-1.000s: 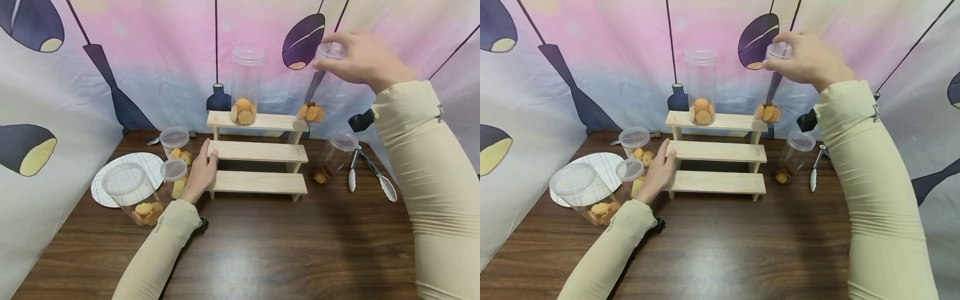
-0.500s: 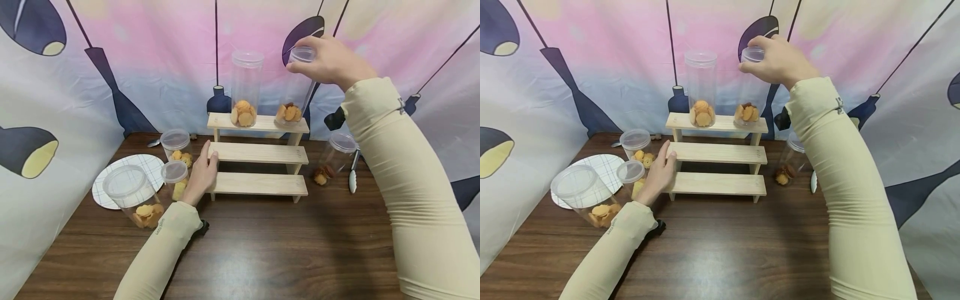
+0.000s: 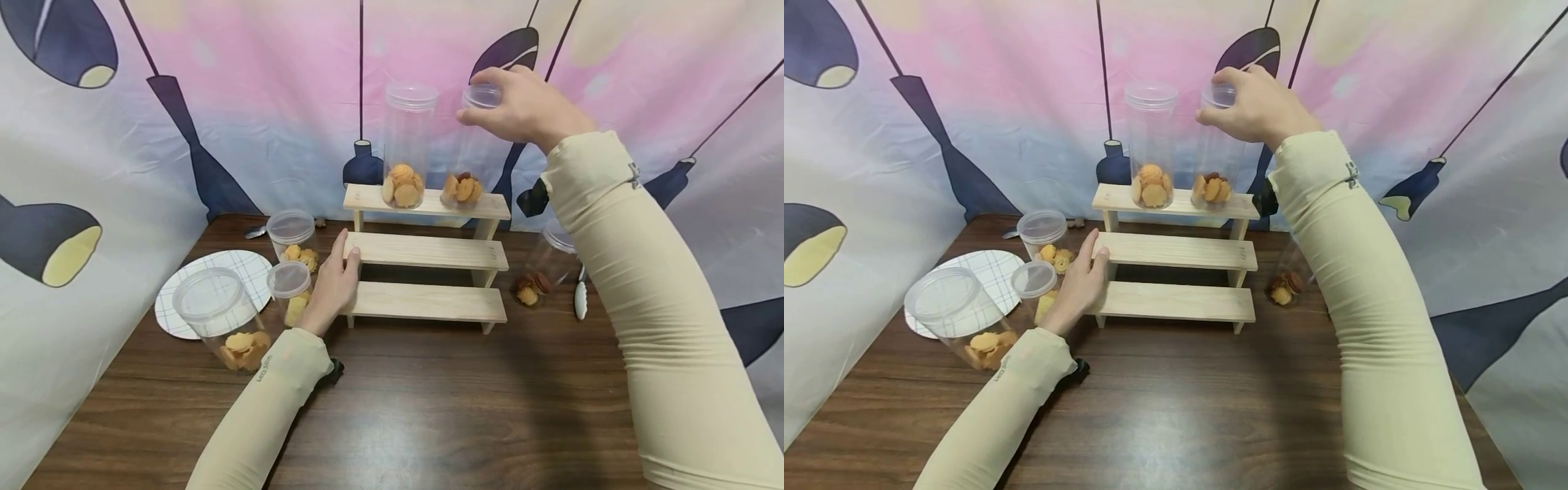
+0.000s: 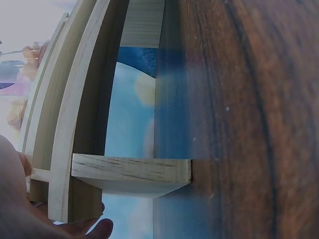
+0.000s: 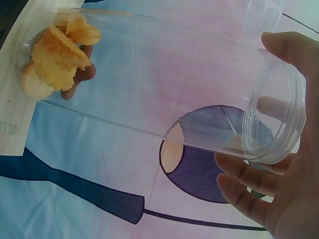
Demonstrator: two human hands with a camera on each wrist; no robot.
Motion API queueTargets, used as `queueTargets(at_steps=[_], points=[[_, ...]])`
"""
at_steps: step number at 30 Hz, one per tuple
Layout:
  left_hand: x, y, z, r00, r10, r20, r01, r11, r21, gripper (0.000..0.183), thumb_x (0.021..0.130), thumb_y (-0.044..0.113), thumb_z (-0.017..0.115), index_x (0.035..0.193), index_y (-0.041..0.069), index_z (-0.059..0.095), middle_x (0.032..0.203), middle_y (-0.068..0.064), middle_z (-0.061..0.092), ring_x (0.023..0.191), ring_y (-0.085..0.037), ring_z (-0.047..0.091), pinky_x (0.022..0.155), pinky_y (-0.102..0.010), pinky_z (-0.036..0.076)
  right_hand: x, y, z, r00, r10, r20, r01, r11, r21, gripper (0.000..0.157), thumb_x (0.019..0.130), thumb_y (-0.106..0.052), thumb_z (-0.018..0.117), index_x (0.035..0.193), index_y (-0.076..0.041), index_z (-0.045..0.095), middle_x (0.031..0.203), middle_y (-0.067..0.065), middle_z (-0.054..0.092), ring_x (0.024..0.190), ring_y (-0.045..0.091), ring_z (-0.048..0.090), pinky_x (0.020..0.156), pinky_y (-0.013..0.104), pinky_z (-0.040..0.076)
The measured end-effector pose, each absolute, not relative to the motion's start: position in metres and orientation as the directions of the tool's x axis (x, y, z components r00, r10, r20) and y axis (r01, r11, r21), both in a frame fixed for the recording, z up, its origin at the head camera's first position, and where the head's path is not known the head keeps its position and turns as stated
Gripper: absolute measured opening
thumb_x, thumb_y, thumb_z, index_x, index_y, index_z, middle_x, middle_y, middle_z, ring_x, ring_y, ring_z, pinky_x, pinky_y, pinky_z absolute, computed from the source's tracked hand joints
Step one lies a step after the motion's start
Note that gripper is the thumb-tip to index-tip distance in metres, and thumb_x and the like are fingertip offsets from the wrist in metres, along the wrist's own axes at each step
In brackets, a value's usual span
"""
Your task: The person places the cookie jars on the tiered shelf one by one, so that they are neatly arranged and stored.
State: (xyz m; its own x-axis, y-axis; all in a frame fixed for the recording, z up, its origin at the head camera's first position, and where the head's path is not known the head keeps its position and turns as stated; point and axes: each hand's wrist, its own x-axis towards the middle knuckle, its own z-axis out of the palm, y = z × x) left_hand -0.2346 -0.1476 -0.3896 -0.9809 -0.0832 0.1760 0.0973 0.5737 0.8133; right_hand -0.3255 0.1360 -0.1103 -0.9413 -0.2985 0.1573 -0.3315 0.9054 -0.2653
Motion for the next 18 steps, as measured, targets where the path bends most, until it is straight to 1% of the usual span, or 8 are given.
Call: queueTargets(at_steps=[9,14,18], points=[[-0.2337,-0.1445,-0.3906,-0.98,-0.075,0.185,0.11,0.573,0.812,0.062,0.105,0.054,0.028,0.161,0.032,0.012,0.162,-0.01,0.029,0.144,-0.037,0.033,0.115,-0.056,0.029,-0.3278,0.1363,-0.1154,-0.942,-0.302,0.147,-0.331,0.908,-0.256,0.083,0.088,-0.068,0.053,0.158,-0.028,0.03,0.163,0.015,0.018,0.14,0.039,0.032,0.11,0.063,0.03],[-0.2342,-0.1431,-0.3896,-0.979,-0.075,0.187,0.112,0.57,0.814,0.062,0.105,0.055,0.027,0.161,0.033,0.012,0.162,-0.009,0.028,0.144,-0.036,0.033,0.115,-0.056,0.029,-0.3291,0.1383,-0.1142,-0.946,-0.292,0.14,-0.32,0.91,-0.263,0.084,0.088,-0.068,0.053,0.159,-0.028,0.028,0.163,0.016,0.018,0.139,0.039,0.033,0.11,0.063,0.03],[-0.2341,-0.1426,-0.3889,-0.979,-0.074,0.189,0.114,0.574,0.811,0.062,0.105,0.055,0.027,0.161,0.033,0.012,0.162,-0.01,0.029,0.144,-0.037,0.033,0.115,-0.057,0.029,-0.3311,0.1412,-0.1147,-0.948,-0.285,0.143,-0.315,0.908,-0.277,0.084,0.089,-0.068,0.052,0.159,-0.027,0.028,0.161,0.018,0.022,0.134,0.04,0.036,0.108,0.062,0.032]])
